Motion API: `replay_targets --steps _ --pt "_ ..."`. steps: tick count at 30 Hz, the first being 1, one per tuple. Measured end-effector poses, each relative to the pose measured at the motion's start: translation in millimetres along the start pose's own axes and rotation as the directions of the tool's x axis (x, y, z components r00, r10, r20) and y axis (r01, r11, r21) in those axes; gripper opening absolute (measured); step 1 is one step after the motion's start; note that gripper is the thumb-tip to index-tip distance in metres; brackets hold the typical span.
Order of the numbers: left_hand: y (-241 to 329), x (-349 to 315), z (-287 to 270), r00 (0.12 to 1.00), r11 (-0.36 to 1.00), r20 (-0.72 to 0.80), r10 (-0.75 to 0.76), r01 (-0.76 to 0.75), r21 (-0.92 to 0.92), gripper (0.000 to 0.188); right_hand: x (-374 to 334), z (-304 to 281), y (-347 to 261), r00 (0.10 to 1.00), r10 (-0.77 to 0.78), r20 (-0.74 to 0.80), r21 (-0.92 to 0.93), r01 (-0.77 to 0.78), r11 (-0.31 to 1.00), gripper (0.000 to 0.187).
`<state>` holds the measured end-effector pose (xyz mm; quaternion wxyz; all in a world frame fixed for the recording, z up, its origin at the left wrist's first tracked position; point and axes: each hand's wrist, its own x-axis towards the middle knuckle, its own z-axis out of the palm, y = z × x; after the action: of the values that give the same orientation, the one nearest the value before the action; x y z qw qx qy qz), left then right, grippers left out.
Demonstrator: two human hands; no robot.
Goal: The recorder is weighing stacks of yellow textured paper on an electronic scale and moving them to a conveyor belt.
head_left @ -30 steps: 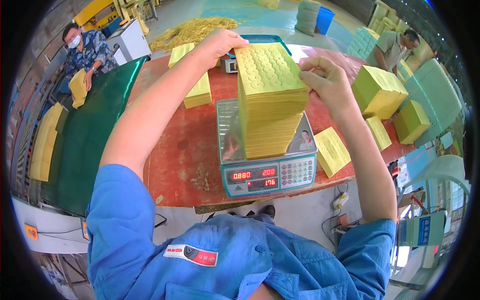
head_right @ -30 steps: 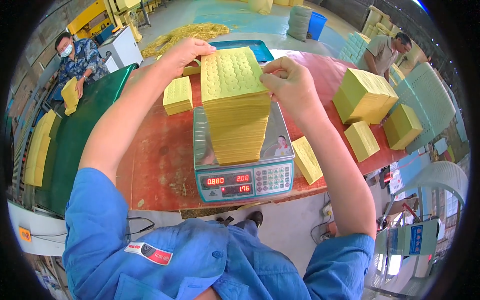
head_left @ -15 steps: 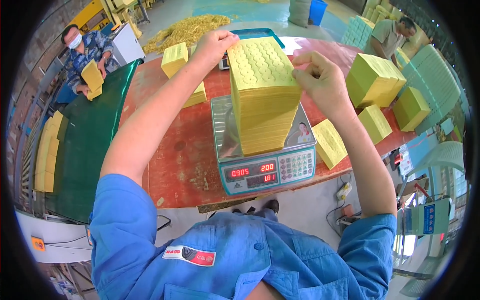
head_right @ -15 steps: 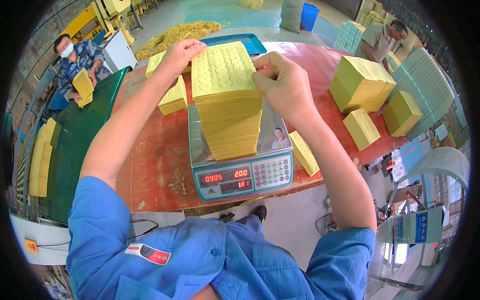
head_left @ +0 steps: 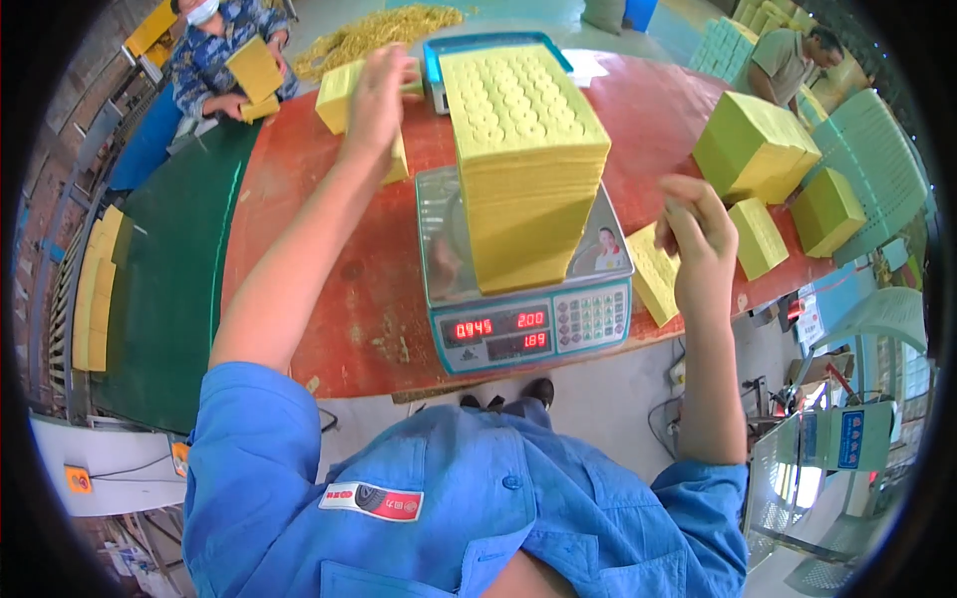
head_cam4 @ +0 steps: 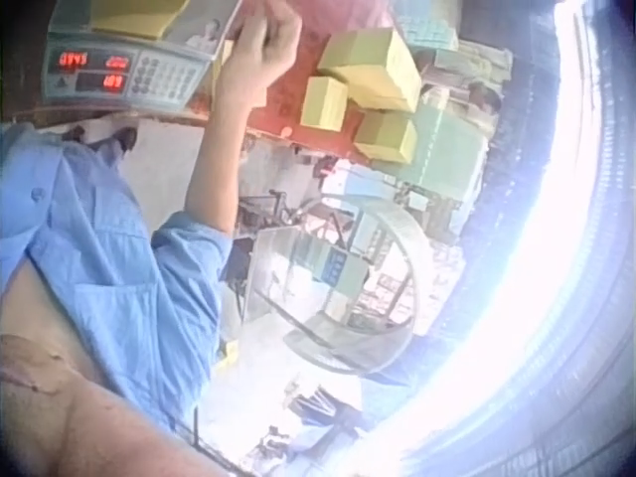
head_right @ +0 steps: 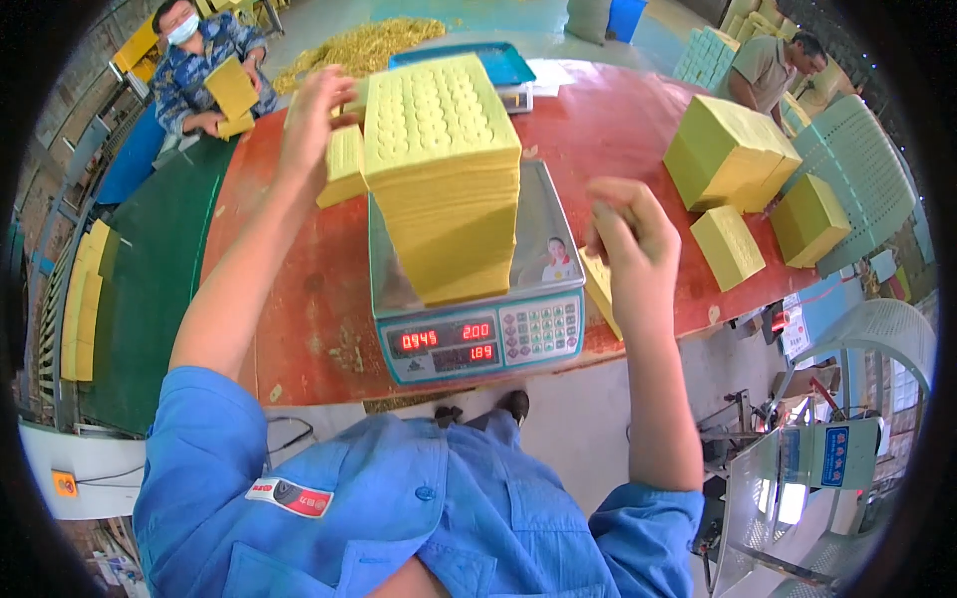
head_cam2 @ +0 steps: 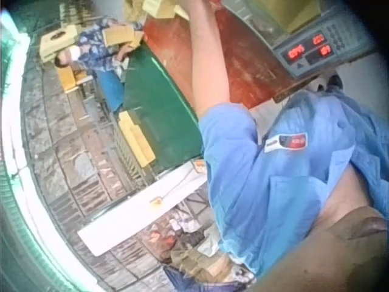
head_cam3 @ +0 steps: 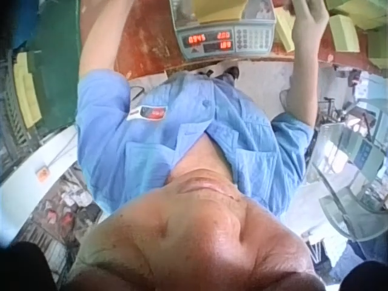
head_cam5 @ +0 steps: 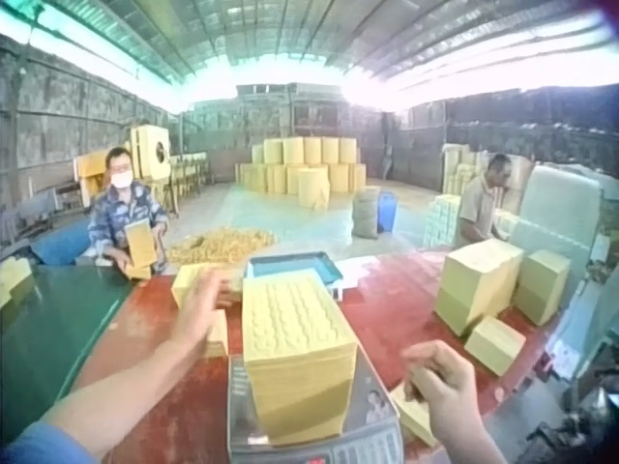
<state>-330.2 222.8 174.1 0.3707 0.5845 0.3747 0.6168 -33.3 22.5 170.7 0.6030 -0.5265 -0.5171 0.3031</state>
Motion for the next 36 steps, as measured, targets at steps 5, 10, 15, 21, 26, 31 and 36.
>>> replay_targets --steps 5,10,15,21,26,31,36 --pt "-70.1 -79.5 -119.2 0.983 0.953 -0.176 -0.059 0.108 0.283 0.048 -93.9 -32.4 73.8 0.962 0.231 -0.144 0.14 -0.211 0.967 0.015" --pt "-122.3 -199.8 -219.8 0.813 0.713 -0.51 -0.282 0.533 0.455 0.05 -160.2 -46.0 127.8 0.83 0.513 -0.221 0.329 -0.432 0.84 0.015" --pt "-124.7 -270.3 -231.7 0.857 0.65 -0.487 -0.169 0.468 0.598 0.05 -159.4 -34.7 133.1 0.789 0.569 -0.233 0.456 -0.428 0.78 0.014" --pt "-119.7 -272.0 -223.6 0.867 0.615 -0.485 -0.119 0.447 0.649 0.048 -140.8 -14.4 122.5 0.867 0.476 -0.145 0.438 -0.375 0.817 0.014" --pt "-125.0 -274.1 -228.5 0.867 0.643 -0.484 -0.118 0.438 0.628 0.047 -148.1 -10.2 122.8 0.844 0.512 -0.159 0.451 -0.399 0.798 0.014" --pt "-127.5 -263.9 -227.1 0.842 0.671 -0.513 -0.164 0.477 0.568 0.05 -157.6 -17.0 126.4 0.853 0.496 -0.16 0.463 -0.379 0.801 0.015" --pt "-102.0 -234.6 -185.8 0.796 0.807 -0.5 -0.34 0.52 0.28 0.051 -156.7 -22.3 128.0 0.841 0.503 -0.199 0.454 -0.376 0.808 0.015"
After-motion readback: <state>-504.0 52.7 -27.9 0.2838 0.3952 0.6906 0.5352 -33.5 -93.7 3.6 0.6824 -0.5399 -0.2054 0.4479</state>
